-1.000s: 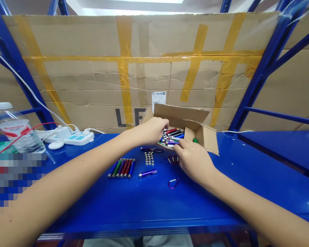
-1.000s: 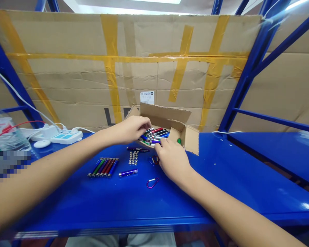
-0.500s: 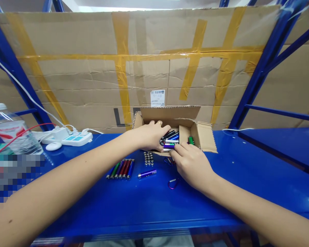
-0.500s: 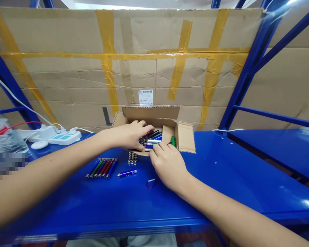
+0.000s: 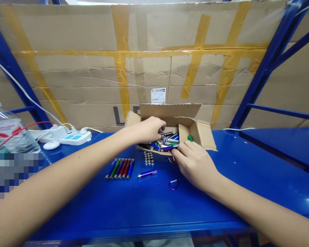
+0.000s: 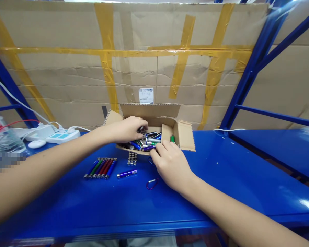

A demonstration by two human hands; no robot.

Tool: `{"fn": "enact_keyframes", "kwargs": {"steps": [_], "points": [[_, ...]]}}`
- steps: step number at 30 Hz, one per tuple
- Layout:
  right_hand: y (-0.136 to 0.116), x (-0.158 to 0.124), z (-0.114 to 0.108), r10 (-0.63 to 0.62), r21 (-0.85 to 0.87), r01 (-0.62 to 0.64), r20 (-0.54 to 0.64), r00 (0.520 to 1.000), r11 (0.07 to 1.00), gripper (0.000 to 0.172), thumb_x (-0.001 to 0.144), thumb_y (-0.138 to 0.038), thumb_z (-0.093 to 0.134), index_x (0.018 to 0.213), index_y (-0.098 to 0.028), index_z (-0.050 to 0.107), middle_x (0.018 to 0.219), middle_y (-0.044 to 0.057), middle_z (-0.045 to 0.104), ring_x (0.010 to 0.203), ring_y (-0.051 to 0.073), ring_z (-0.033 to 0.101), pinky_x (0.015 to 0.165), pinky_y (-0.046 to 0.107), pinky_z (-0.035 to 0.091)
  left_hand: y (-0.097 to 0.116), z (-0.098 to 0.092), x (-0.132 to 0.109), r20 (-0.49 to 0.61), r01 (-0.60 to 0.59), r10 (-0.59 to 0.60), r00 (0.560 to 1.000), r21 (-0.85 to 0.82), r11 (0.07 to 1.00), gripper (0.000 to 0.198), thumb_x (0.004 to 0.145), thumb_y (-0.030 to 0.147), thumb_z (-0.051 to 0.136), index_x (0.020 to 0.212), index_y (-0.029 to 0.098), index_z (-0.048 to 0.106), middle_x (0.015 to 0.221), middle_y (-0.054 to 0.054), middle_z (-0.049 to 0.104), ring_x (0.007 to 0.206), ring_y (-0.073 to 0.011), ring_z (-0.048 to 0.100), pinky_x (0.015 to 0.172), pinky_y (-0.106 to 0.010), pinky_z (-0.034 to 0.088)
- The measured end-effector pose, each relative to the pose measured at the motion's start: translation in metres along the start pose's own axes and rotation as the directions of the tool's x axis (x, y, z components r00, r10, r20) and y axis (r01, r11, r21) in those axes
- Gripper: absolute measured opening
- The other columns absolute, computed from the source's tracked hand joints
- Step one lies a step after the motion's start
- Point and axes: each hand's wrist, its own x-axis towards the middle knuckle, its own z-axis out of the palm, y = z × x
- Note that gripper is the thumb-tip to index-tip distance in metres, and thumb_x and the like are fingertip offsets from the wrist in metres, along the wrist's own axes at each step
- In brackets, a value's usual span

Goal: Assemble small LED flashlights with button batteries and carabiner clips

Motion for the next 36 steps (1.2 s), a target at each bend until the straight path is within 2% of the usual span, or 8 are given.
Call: {"fn": "enact_keyframes", "kwargs": {"steps": [8,11,16,20,23,26,30,36], "points": [[-0.003,0.000,0.001,0.047,0.014,-0.049,0.090,0.995,0.999,0.019,0.088,-0.007,0.052,0.077,-0.014,0.066,0.075,0.008,0.059,0.074,0.021,0.043,0.068,0.033,0.031,0.016,-0.008,0.012,-0.052,0.083,-0.094,0.994,-0.187,0.979,0.034,0.087,0.032,0.055,0.116,0.018,0.067,0.113,-0.008,0.071,0.099,-0.0203,0.065,0.082,-0.028,0.048],[-0.002,-0.002,0.002,0.071,0.010,-0.072,0.109,0.992,0.997,0.017,0.086,-0.006,0.054,0.077,-0.014,0.065,0.076,0.008,0.060,0.074,0.021,0.044,0.068,0.033,0.031,0.014,-0.020,0.011,-0.056,0.086,-0.095,0.994,-0.151,0.985,0.038,0.088,0.024,0.048,0.123,0.020,0.064,0.122,-0.007,0.069,0.103,-0.0192,0.064,0.084,-0.027,0.048],[-0.002,-0.002,0.003,0.100,-0.003,-0.100,0.133,0.986,0.995,0.016,0.081,-0.003,0.056,0.075,-0.015,0.065,0.075,0.008,0.061,0.073,0.022,0.046,0.067,0.033,0.031,0.006,-0.037,-0.003,0.170,0.103,-0.125,0.977,0.135,0.986,0.036,0.068,0.014,0.062,0.102,0.020,0.072,0.097,-0.010,0.074,0.079,-0.0209,0.066,0.068,-0.028,0.047],[-0.006,0.000,0.001,0.065,0.011,-0.067,0.123,0.990,0.998,0.015,0.083,-0.005,0.057,0.075,-0.015,0.065,0.075,0.008,0.061,0.073,0.022,0.047,0.067,0.034,0.031,0.020,-0.038,-0.012,0.422,0.206,-0.312,0.851,0.278,0.938,0.018,0.068,0.021,0.067,0.084,0.016,0.072,0.067,-0.009,0.070,0.059,-0.0206,0.061,0.057,-0.030,0.045],[-0.009,0.000,0.000,0.031,0.015,-0.033,0.115,0.993,0.999,0.016,0.085,-0.007,0.056,0.076,-0.015,0.065,0.075,0.008,0.062,0.073,0.022,0.046,0.067,0.034,0.030,0.031,-0.030,-0.012,0.485,0.157,-0.266,0.833,0.253,0.955,0.023,0.068,0.027,0.071,0.089,0.017,0.071,0.075,-0.008,0.071,0.057,-0.0188,0.061,0.054,-0.028,0.045],[-0.009,-0.001,0.000,0.016,0.015,-0.017,0.104,0.994,1.000,0.017,0.087,-0.007,0.054,0.077,-0.014,0.065,0.075,0.008,0.061,0.073,0.021,0.045,0.067,0.033,0.029,0.031,-0.020,-0.009,0.454,0.109,-0.208,0.866,0.233,0.966,0.028,0.069,0.027,0.070,0.096,0.017,0.070,0.083,-0.010,0.072,0.060,-0.0189,0.062,0.053,-0.027,0.044],[-0.007,-0.001,0.000,0.025,0.007,-0.026,0.070,0.997,1.000,0.017,0.088,-0.009,0.054,0.075,-0.015,0.065,0.074,0.007,0.060,0.072,0.021,0.044,0.067,0.033,0.030,0.023,-0.009,-0.005,0.287,0.066,-0.125,0.950,0.206,0.976,0.022,0.078,0.021,0.060,0.096,0.015,0.069,0.088,-0.014,0.071,0.067,-0.0199,0.064,0.058,-0.028,0.045],[-0.008,0.001,-0.002,0.025,0.015,-0.026,0.079,0.997,1.000,0.019,0.087,-0.008,0.053,0.075,-0.016,0.064,0.074,0.007,0.059,0.074,0.021,0.044,0.067,0.033,0.030,0.021,-0.007,0.006,0.146,-0.013,-0.005,0.989,0.123,0.992,0.016,0.083,0.015,0.054,0.091,0.015,0.067,0.089,-0.012,0.070,0.075,-0.0211,0.065,0.067,-0.030,0.047]]}}
